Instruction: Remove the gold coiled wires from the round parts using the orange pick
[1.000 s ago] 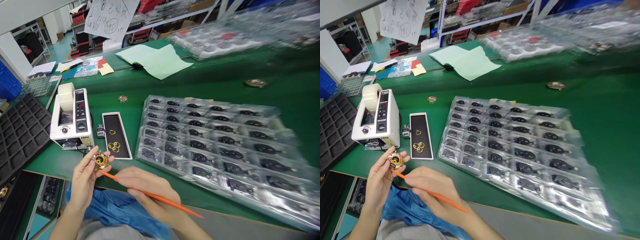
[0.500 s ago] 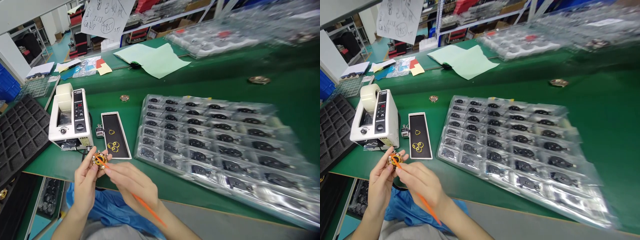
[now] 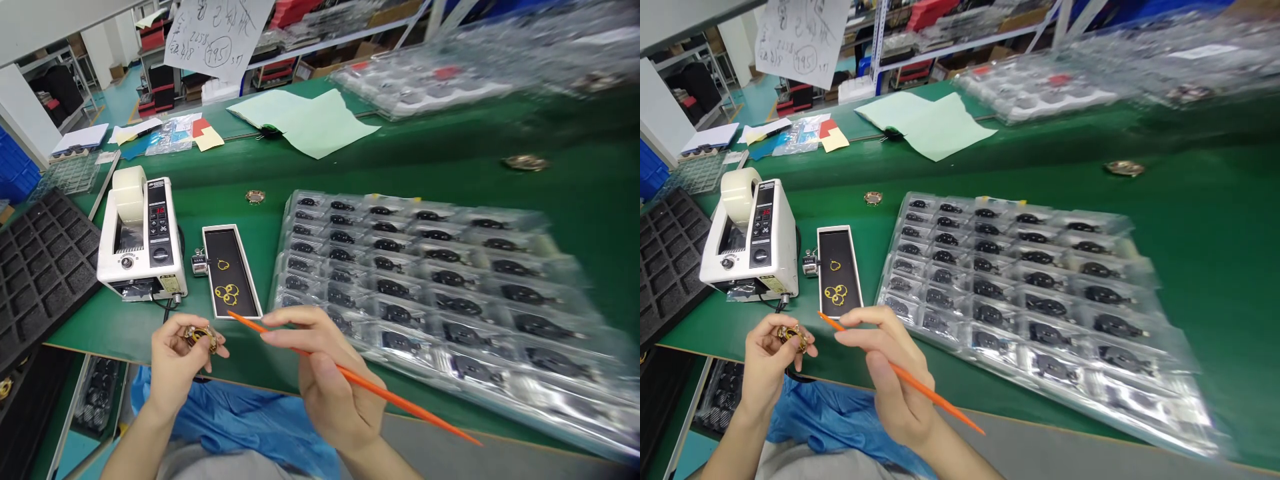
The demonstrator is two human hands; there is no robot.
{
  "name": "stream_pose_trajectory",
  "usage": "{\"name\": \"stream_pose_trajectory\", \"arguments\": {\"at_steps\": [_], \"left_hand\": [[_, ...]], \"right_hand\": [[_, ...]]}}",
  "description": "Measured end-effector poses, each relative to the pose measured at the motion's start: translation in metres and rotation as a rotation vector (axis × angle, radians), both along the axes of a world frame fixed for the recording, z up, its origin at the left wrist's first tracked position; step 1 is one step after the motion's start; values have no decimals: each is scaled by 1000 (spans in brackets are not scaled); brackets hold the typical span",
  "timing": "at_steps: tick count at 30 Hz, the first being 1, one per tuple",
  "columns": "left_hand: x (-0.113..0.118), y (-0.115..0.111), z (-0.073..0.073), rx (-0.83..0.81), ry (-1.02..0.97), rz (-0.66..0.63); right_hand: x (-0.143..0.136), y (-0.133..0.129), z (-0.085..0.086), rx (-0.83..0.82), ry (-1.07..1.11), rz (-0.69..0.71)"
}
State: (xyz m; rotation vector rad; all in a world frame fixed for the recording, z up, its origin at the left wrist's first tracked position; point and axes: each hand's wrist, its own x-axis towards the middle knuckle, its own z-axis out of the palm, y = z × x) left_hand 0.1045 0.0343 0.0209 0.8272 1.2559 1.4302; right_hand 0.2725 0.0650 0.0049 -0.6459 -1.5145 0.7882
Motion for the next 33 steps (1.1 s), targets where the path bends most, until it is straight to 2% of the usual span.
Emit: {"name": "stream_pose_trajectory", "arguments": {"at_steps": [3,6,10,12,15,19,28,33], "left_hand": [[1,-2,-2,42,32,22],[3,-3,-4,88,65,50],[6,-6,-1,114,175,67],[9,-9,2,119,233,76],[12,-13,4,100,297,90],[15,-18,-2,89,373,110],[12,-23,-9,137,451,30],[7,-23,-8,170,453,-78]], "right_hand": [[-5,-5,4,57,-31,-20],[-16,-11,10,173,-194,-10],[-32,-13,7,282,-421,-187],[-37,-10,3,283,-431,-248],[-39,-6,0,268,-419,-267],[-39,-4,3,216,-418,-271],[-39,-4,9,60,-377,-241],[-39,3,6,156,-421,-247]]}}
